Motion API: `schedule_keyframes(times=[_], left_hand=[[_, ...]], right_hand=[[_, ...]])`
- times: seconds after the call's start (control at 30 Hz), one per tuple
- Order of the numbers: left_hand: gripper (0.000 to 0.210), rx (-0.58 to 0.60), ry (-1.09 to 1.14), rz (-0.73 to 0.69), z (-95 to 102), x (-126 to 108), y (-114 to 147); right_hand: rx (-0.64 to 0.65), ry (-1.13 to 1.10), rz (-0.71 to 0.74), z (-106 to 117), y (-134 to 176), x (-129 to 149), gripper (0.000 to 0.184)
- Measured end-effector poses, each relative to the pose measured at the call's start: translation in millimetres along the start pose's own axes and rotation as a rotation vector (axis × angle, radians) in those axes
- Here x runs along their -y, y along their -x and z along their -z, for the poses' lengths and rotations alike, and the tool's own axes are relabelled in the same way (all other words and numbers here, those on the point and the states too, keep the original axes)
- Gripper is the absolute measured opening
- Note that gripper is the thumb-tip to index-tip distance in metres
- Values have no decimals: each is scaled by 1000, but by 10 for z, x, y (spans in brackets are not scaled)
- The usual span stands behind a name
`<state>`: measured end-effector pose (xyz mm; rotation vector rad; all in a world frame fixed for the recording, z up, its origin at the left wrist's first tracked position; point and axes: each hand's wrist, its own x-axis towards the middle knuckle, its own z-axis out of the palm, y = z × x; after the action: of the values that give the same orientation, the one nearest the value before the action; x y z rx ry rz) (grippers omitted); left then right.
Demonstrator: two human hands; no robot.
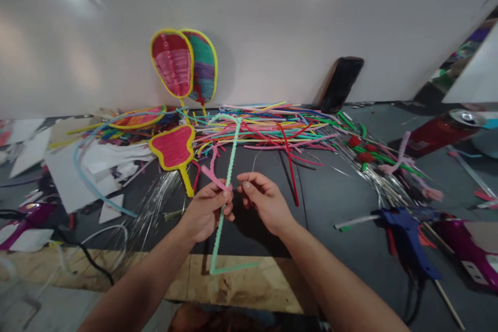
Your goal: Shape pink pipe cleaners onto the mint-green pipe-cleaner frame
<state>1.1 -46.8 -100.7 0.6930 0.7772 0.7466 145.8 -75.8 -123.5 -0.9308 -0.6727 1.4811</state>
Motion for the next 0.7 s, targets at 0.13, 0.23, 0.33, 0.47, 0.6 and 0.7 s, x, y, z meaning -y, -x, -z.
schedule_keyframes(times=[0.13,0.23,0.33,0.47,0.6,0.7], left_hand=[[29,-22,-16,15,-2,-4,0],[30,-26,-14,31,1,-15,1],[31,-9,-23,50,-2,-22,3],[29,39,-36,116,-9,-7,12],[26,96,-33,197,-10,22,19],[25,140,-46,232,-13,38,23]], right_hand=[[14,-112,-15,12,-3,-5,18],[34,-148,-27,34,-21,-11,17],[45,-156,-31,65,-47,-18,16],[84,-172,-33,105,-66,-4,19],[156,-176,-61,128,-56,31,31],[186,-168,-85,131,-49,57,27]])
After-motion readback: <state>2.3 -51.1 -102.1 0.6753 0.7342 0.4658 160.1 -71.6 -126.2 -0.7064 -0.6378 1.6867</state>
